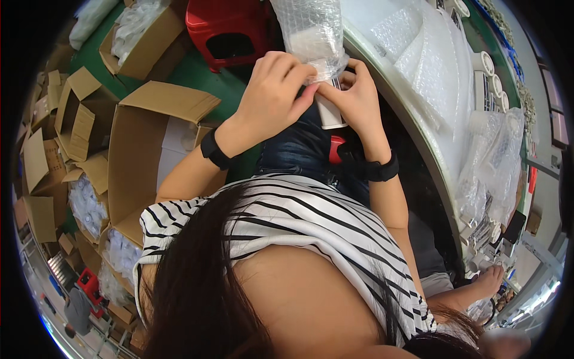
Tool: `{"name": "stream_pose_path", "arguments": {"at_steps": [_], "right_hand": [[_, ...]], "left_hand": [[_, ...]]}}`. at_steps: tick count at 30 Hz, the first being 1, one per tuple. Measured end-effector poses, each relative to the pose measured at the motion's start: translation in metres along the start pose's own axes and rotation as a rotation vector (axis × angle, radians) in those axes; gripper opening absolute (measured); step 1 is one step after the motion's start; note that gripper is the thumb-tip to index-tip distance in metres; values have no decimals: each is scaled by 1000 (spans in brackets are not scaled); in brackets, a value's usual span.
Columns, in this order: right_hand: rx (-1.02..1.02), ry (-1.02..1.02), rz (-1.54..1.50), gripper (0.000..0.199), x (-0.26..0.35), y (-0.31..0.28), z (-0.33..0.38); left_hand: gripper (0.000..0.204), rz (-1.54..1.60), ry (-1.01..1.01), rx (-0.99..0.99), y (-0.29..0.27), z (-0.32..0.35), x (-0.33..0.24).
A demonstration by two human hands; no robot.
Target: Packaging hairdryers by wrapping them in bubble wrap and placing them into individual plastic bags.
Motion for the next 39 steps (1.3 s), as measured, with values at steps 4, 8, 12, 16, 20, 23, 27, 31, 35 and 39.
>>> {"name": "stream_pose_path", "arguments": {"at_steps": [4,8,12,16,20,23,27,31,35,39], "right_hand": [[62,-133,-274,65,1,15,0],[226,-312,-637,77,2,36,6],[183,-155,-78,77,-1,35,14],[289,-125,60,70,9,50,6],[520,-204,-673,64,-8,62,2],[465,-113,-478,55,-19,68,-3],[257,27,41,43,-24,59,-10],[-18,-90,461,33,-26,47,-11],[82,-54,270,28,-35,50,-24],[174,-45,285,23,-24,59,-36]], "left_hand": [[11,212,-126,-34,9,12,25],[9,502,-273,28,21,27,53],[7,464,-222,144,32,31,48],[7,423,-121,154,29,29,30],[13,822,-340,145,35,42,66],[15,1067,-517,157,55,56,86],[17,1133,-645,167,77,67,90],[19,1032,-689,117,75,69,100],[23,819,-668,76,68,73,112],[23,523,-668,144,65,84,116]]}}
Point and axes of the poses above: each hand's wrist, its own z-axis away from the middle knuckle, its own y-axis out of the palm, x = y × z, the point moved 10 cm from there along -z, towards the middle knuckle, and after that the axes turned 15 degrees about x, right-handed, at the moved point
